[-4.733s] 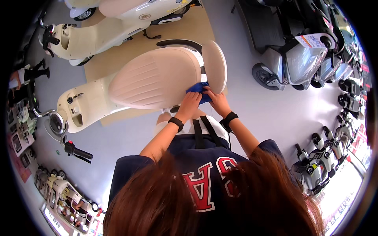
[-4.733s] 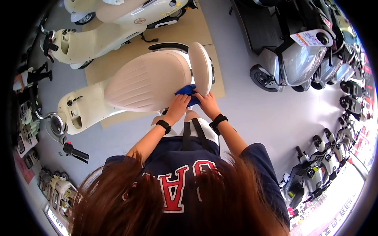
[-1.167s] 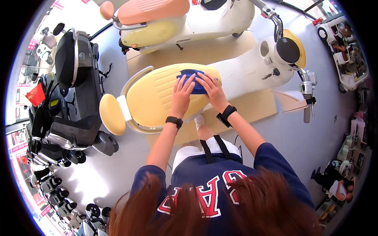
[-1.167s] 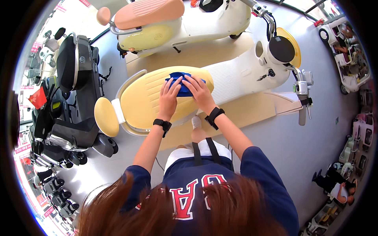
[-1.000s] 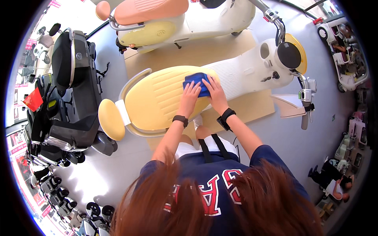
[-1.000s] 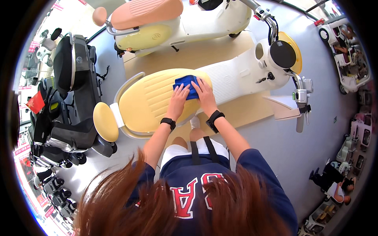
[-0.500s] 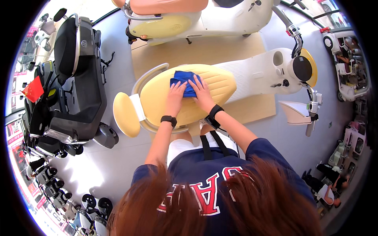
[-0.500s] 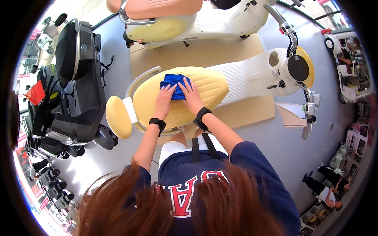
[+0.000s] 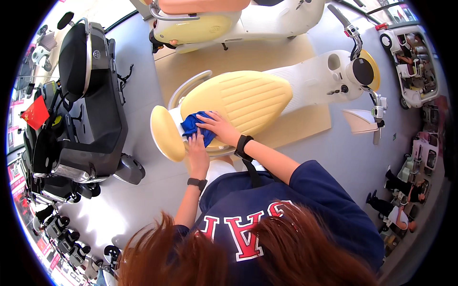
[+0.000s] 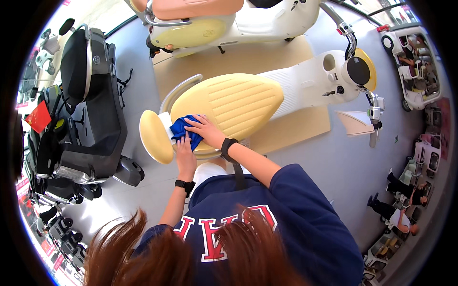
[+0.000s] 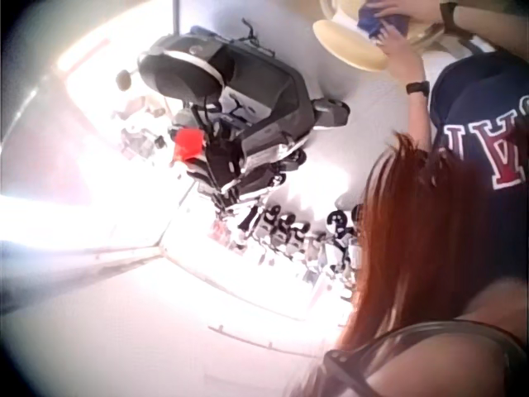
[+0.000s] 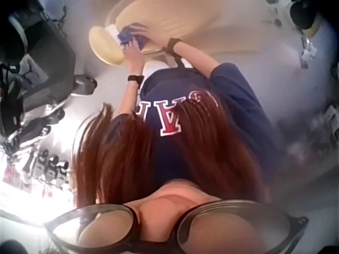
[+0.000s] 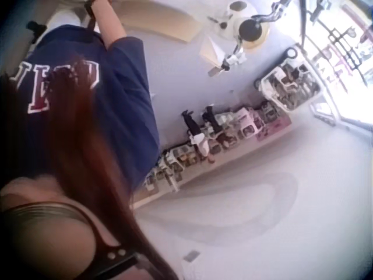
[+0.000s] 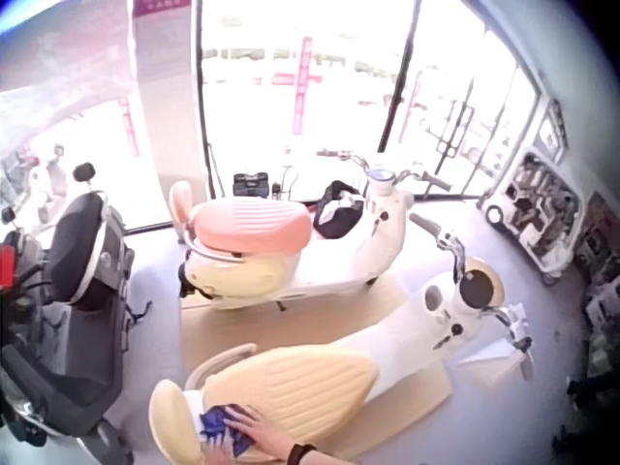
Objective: The person cleans several scooters in a showroom by wiping the front fairings, handlebars, and seats with a blue cloth.
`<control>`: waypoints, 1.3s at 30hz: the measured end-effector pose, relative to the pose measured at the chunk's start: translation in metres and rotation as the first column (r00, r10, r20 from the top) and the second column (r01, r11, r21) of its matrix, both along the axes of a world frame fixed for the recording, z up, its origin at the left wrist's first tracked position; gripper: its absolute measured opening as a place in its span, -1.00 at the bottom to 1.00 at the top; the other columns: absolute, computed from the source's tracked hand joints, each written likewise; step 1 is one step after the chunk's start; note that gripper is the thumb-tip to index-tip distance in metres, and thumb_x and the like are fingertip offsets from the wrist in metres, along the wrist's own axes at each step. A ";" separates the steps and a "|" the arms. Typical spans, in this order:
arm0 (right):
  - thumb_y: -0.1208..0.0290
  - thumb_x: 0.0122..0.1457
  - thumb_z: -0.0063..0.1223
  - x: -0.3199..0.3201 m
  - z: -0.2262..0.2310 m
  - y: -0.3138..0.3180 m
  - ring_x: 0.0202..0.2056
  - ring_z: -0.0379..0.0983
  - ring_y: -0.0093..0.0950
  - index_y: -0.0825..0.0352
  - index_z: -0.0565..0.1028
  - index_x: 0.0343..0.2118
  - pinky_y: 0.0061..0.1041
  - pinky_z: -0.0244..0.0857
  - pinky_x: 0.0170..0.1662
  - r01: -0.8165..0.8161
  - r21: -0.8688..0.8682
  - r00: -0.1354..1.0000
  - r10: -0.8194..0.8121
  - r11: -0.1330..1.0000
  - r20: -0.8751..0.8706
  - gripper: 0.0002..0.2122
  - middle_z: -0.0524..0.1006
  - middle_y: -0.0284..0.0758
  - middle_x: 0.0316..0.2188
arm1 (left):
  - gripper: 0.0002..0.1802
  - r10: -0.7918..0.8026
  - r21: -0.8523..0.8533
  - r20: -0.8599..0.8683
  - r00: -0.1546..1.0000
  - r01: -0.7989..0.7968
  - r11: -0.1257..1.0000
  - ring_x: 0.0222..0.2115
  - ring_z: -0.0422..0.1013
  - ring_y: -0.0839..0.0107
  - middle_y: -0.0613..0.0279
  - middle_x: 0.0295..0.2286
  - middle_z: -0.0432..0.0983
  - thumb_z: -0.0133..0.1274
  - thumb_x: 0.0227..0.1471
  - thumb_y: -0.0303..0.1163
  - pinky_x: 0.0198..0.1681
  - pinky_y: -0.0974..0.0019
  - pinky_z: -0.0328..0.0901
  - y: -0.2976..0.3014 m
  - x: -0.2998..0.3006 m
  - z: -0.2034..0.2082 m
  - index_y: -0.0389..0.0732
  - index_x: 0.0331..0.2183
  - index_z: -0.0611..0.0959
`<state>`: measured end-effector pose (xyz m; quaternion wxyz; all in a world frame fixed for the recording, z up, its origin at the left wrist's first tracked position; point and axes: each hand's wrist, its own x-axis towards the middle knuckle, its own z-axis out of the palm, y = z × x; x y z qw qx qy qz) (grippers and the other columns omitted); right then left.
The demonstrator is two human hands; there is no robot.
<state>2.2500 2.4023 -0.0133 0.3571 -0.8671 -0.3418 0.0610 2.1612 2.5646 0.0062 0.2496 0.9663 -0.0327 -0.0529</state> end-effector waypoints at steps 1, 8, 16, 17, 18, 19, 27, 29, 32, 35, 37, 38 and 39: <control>0.58 -0.02 0.21 -0.005 0.000 -0.007 0.38 0.03 -0.19 0.12 0.41 0.21 -0.06 -0.08 0.42 -0.011 -0.021 1.000 0.010 1.000 -0.011 -0.36 0.20 -0.37 0.37 | -0.57 -0.010 -0.006 0.001 1.000 0.010 1.000 0.20 0.24 -0.13 -0.12 0.23 0.28 -0.11 0.10 -0.67 0.34 -0.08 0.05 -0.003 -0.002 0.002 -0.42 0.05 0.43; 0.64 -0.03 0.17 -0.027 0.002 -0.057 0.36 0.09 -0.21 0.12 0.42 0.20 -0.13 -0.01 0.41 0.070 -0.059 0.997 -0.071 0.996 -0.010 -0.36 0.25 -0.39 0.35 | -0.49 -0.335 -0.036 0.014 0.942 0.335 0.941 0.12 0.27 -0.27 -0.25 0.23 0.23 -0.07 -0.03 -0.67 0.28 -0.13 0.11 -0.028 -0.001 -0.005 -0.46 0.04 0.42; 0.68 -0.10 0.19 -0.023 0.002 -0.134 0.34 0.12 -0.21 0.13 0.41 0.21 -0.15 0.04 0.39 0.137 -0.122 0.989 -0.143 0.983 -0.039 -0.30 0.23 -0.39 0.36 | -0.49 -0.429 -0.085 0.019 0.903 0.429 0.899 0.14 0.26 -0.24 -0.21 0.23 0.24 -0.08 -0.01 -0.66 0.31 -0.10 0.08 -0.097 0.027 -0.019 -0.47 0.05 0.44; 0.69 -0.11 0.19 -0.020 0.002 -0.145 0.34 0.12 -0.22 0.13 0.41 0.20 -0.15 0.04 0.39 0.148 -0.167 0.986 -0.158 0.975 -0.054 -0.30 0.24 -0.39 0.36 | -0.49 -0.428 -0.083 0.018 0.904 0.428 0.900 0.14 0.26 -0.24 -0.21 0.23 0.24 -0.08 -0.01 -0.66 0.31 -0.10 0.08 -0.107 0.031 -0.022 -0.47 0.05 0.44; 0.68 -0.09 0.18 -0.017 0.001 -0.156 0.34 0.12 -0.23 0.14 0.41 0.19 -0.16 0.05 0.38 0.155 -0.189 0.986 -0.164 0.970 -0.034 -0.32 0.24 -0.39 0.35 | -0.47 -0.446 -0.072 0.022 0.895 0.446 0.892 0.16 0.24 -0.21 -0.19 0.23 0.23 -0.05 -0.01 -0.65 0.32 -0.09 0.06 -0.118 0.036 -0.025 -0.44 0.07 0.42; 0.68 -0.09 0.18 -0.013 0.000 -0.166 0.34 0.12 -0.23 0.14 0.41 0.19 -0.16 0.05 0.38 0.149 -0.187 0.987 -0.158 0.971 -0.035 -0.32 0.24 -0.39 0.35 | -0.44 -0.461 -0.060 0.025 0.887 0.462 0.885 0.18 0.22 -0.18 -0.16 0.24 0.23 -0.02 -0.02 -0.63 0.34 -0.08 0.05 -0.129 0.042 -0.028 -0.42 0.09 0.41; 0.65 -0.07 0.18 0.029 0.004 -0.257 0.30 0.17 -0.15 0.12 0.35 0.26 -0.19 0.08 0.36 0.325 -0.266 0.946 -0.312 0.907 0.092 -0.28 0.24 -0.39 0.35 | -0.46 -0.447 -0.102 0.070 0.892 0.452 0.886 0.23 0.22 0.01 0.07 0.24 0.27 -0.08 0.09 -0.61 0.36 0.02 0.04 -0.227 0.116 -0.039 -0.36 0.15 0.38; 0.65 -0.10 0.21 0.041 0.008 -0.269 0.28 0.18 -0.11 0.11 0.32 0.28 -0.20 0.10 0.35 0.412 -0.270 0.910 -0.406 0.870 0.080 -0.23 0.23 -0.38 0.36 | -0.44 -0.390 -0.157 0.089 0.916 0.400 0.903 0.19 0.26 0.02 0.08 0.20 0.33 -0.12 0.09 -0.67 0.33 -0.02 0.08 -0.245 0.139 -0.038 -0.33 0.16 0.42; 0.66 -0.11 0.21 0.061 -0.005 -0.287 0.28 0.16 -0.06 0.14 0.32 0.27 -0.19 0.10 0.35 0.471 -0.211 0.878 -0.479 0.857 0.011 -0.24 0.25 -0.29 0.33 | -0.44 -0.457 -0.048 0.124 0.880 0.466 0.884 0.18 0.30 0.12 0.17 0.18 0.37 -0.09 0.10 -0.57 0.34 0.06 0.08 -0.268 0.173 -0.038 -0.26 0.17 0.42; 0.65 -0.11 0.21 0.081 -0.021 -0.299 0.23 0.22 -0.07 0.19 0.34 0.23 -0.23 0.12 0.33 0.514 -0.194 0.853 -0.523 0.835 0.011 -0.28 0.32 -0.22 0.27 | -0.37 -0.405 -0.113 0.172 0.898 0.426 0.898 0.11 0.35 0.13 0.05 0.00 0.52 -0.08 0.03 -0.64 0.29 0.02 0.14 -0.285 0.198 -0.040 -0.22 0.19 0.43; 0.63 -0.10 0.19 0.096 -0.029 -0.299 0.15 0.29 -0.06 0.25 0.39 0.17 -0.21 0.16 0.28 0.512 -0.182 0.841 -0.533 0.840 -0.093 -0.36 0.39 -0.19 0.18 | -0.41 -0.378 -0.093 0.202 0.904 0.402 0.911 0.08 0.38 0.14 0.09 -0.06 0.55 -0.06 0.02 -0.63 0.26 0.04 0.17 -0.284 0.214 -0.045 -0.19 0.14 0.47; 0.63 -0.10 0.19 0.103 -0.035 -0.299 0.15 0.29 -0.06 0.25 0.39 0.17 -0.21 0.16 0.28 0.504 -0.185 0.846 -0.526 0.843 -0.092 -0.36 0.39 -0.19 0.18 | -0.46 -0.377 -0.082 0.191 0.906 0.397 0.914 0.03 0.41 0.13 0.10 -0.10 0.58 -0.05 0.00 -0.62 0.22 0.07 0.20 -0.283 0.222 -0.046 -0.18 0.07 0.51; 0.62 -0.09 0.16 0.111 -0.040 -0.299 0.13 0.30 -0.04 0.27 0.40 0.15 -0.20 0.15 0.27 0.491 -0.181 0.848 -0.516 0.852 -0.125 -0.39 0.42 -0.15 0.14 | -0.51 -0.374 -0.070 0.180 0.910 0.392 0.917 -0.01 0.44 0.12 0.11 -0.15 0.60 -0.03 -0.02 -0.62 0.17 0.09 0.24 -0.281 0.230 -0.047 -0.16 0.01 0.54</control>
